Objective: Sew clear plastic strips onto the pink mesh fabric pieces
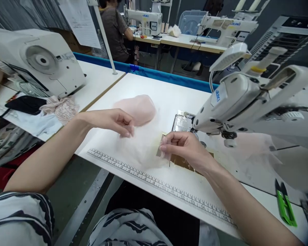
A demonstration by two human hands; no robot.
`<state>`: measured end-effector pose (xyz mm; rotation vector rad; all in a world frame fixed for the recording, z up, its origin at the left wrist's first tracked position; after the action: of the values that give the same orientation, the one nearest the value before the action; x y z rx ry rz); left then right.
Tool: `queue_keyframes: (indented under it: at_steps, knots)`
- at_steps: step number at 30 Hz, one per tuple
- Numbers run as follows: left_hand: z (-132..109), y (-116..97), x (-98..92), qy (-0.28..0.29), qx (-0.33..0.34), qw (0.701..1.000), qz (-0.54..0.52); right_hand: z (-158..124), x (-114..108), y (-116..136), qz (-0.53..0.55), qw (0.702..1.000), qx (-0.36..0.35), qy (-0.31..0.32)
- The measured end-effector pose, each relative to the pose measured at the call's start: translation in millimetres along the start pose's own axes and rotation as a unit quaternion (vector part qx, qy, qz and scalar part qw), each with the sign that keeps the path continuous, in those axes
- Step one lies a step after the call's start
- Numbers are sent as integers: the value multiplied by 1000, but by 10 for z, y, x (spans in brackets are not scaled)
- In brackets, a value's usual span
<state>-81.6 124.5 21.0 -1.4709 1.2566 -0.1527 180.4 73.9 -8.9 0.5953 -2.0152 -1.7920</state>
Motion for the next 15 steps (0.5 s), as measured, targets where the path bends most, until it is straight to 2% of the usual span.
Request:
queue_keyframes:
  at_steps: [2, 4, 6, 8, 11, 15]
  knots:
    - [-62, 137, -173, -64, 1, 998, -27, 132, 27, 56, 15, 1000, -15, -14]
    - [-30, 202, -413, -168, 16, 984, -51, 293, 41, 122, 25, 998, -40, -41]
    - [105, 212, -683, -259, 37, 964, -43, 479, 41, 168, 32, 993, -70, -88]
    - [332, 214, -917, -298, 33, 954, -25, 675, 30, 164, 39, 985, -93, -142]
    - [743, 287, -1076, -254, -16, 966, -48, 935, -11, 46, -7, 974, -91, -206]
    - [1122, 465, -982, -250, -29, 967, -45, 1132, -88, -180, -100, 966, -63, -231]
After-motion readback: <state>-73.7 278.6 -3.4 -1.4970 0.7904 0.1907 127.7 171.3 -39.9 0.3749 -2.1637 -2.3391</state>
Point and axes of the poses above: each hand's wrist, its own z-axis towards the middle knuckle, its own x-axis out of the palm, y = z × x, the point moved 2 cm from there along z, towards the middle knuckle, and after that the axes turned 5 degrees about -x, right-handed, at the moved point
